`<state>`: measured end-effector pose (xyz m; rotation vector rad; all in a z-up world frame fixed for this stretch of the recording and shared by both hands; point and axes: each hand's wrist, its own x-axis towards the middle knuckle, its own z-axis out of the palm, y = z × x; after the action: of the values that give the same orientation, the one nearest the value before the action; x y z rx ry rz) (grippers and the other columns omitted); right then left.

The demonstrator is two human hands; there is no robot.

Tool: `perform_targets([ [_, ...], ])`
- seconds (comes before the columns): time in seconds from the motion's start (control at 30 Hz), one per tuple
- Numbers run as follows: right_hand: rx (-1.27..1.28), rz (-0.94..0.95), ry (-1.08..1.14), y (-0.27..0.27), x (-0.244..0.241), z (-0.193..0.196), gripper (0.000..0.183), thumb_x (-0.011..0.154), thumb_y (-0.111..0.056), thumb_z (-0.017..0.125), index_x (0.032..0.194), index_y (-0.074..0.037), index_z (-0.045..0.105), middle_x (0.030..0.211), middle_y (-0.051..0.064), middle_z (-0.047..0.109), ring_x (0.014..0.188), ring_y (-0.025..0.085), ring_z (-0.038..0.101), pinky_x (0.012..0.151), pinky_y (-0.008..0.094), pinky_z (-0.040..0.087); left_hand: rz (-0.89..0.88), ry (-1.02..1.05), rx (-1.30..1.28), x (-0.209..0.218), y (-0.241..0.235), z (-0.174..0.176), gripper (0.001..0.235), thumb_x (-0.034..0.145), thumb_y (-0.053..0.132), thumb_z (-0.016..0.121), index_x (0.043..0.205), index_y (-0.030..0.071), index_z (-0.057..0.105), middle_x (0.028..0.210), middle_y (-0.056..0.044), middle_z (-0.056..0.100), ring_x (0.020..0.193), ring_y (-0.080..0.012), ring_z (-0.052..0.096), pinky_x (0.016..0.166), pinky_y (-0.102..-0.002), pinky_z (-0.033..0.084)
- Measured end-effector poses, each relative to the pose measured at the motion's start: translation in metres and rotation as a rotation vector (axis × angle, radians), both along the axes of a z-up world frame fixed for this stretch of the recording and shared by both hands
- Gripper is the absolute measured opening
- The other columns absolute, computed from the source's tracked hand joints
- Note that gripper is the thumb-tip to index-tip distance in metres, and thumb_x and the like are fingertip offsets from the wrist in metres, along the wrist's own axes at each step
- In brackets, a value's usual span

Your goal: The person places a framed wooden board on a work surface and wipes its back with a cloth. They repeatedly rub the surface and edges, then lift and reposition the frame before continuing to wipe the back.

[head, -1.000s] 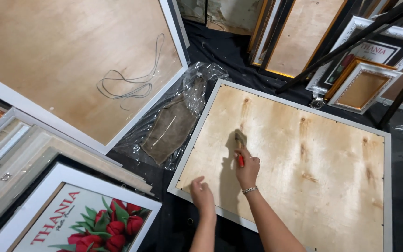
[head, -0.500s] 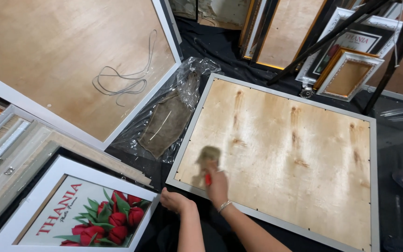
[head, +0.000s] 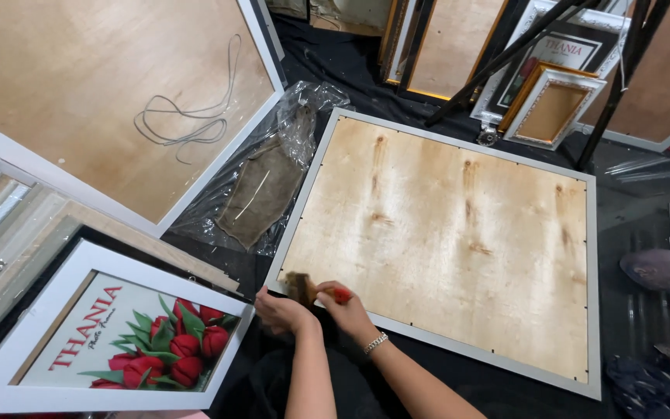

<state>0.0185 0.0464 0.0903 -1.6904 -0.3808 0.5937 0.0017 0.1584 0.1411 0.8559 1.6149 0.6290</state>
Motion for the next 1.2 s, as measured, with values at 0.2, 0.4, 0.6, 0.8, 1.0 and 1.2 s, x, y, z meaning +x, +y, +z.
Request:
perform_targets([
  [0.2, -0.049, -0.362, 0.220, -0.048, 0.003, -0.025, 0.017, 0.091, -0.023, 0.077, 0.108, -0.024, 0.079, 0.094, 0.004, 0.079, 0.077, 0.012, 0.068, 0.074, 0.026, 0.060, -0.425, 0.200, 0.534, 0.006, -0.021, -0.058, 0.036, 0.110, 0.047, 0.038, 0.109, 0.023, 0.065, 0.113, -0.001, 0.062, 0.113, -0.0300, 0.058, 0.101, -0.049, 0.040],
  [0.4, -0.243, -0.563, 0.204, -0.222, 0.019, -0.043, 0.021, 0.083, -0.024, 0.080, 0.103, -0.018, 0.081, 0.092, 0.013, 0.078, 0.085, 0.021, 0.070, 0.075, 0.034, 0.060, -0.710, 0.320, 0.715, 0.016, -0.027, -0.086, 0.032, 0.107, 0.047, 0.046, 0.106, 0.023, 0.066, 0.099, 0.000, 0.065, 0.097, -0.0312, 0.064, 0.090, -0.050, 0.046],
  [0.6, -0.872, -0.747, 0.126, -0.445, 0.000, 0.008, 0.041, 0.080, -0.039, 0.075, 0.106, -0.009, 0.082, 0.100, 0.023, 0.078, 0.098, 0.035, 0.071, 0.086, 0.048, 0.057, -0.819, 0.346, 0.759, 0.017, -0.036, -0.090, 0.029, 0.105, 0.047, 0.049, 0.108, 0.022, 0.063, 0.100, -0.003, 0.063, 0.102, -0.0340, 0.061, 0.094, -0.052, 0.041],
  [0.8, -0.872, -0.904, 0.084, -0.441, -0.013, 0.055, 0.029, 0.086, -0.041, 0.070, 0.108, -0.025, 0.080, 0.104, 0.024, 0.077, 0.105, 0.040, 0.071, 0.092, 0.046, 0.055, -0.978, 0.255, 1.079, 0.019, -0.079, -0.072, 0.018, 0.105, 0.039, 0.055, 0.111, 0.023, 0.060, 0.104, 0.002, 0.058, 0.107, -0.0248, 0.056, 0.099, -0.046, 0.034],
  [1.0, -1.114, -0.932, 0.042, -0.498, 0.005, 0.029, 0.039, 0.088, -0.047, 0.068, 0.113, -0.018, 0.075, 0.102, 0.022, 0.076, 0.107, 0.042, 0.071, 0.093, 0.051, 0.054, -1.164, 0.232, 1.373, 0.009, -0.097, -0.074, 0.020, 0.101, 0.040, 0.061, 0.111, 0.023, 0.060, 0.107, 0.004, 0.058, 0.107, -0.0193, 0.054, 0.099, -0.042, 0.032],
  [1.2, -1.053, -0.861, 0.026, -0.486, 0.004, 0.030, 0.025, 0.091, -0.046, 0.067, 0.107, -0.030, 0.078, 0.088, 0.015, 0.078, 0.096, 0.038, 0.074, 0.085, 0.046, 0.056, -1.334, 0.283, 1.346, 0.008, -0.107, -0.088, 0.027, 0.098, 0.041, 0.062, 0.116, 0.021, 0.059, 0.115, 0.002, 0.056, 0.113, -0.0213, 0.052, 0.102, -0.045, 0.032],
])
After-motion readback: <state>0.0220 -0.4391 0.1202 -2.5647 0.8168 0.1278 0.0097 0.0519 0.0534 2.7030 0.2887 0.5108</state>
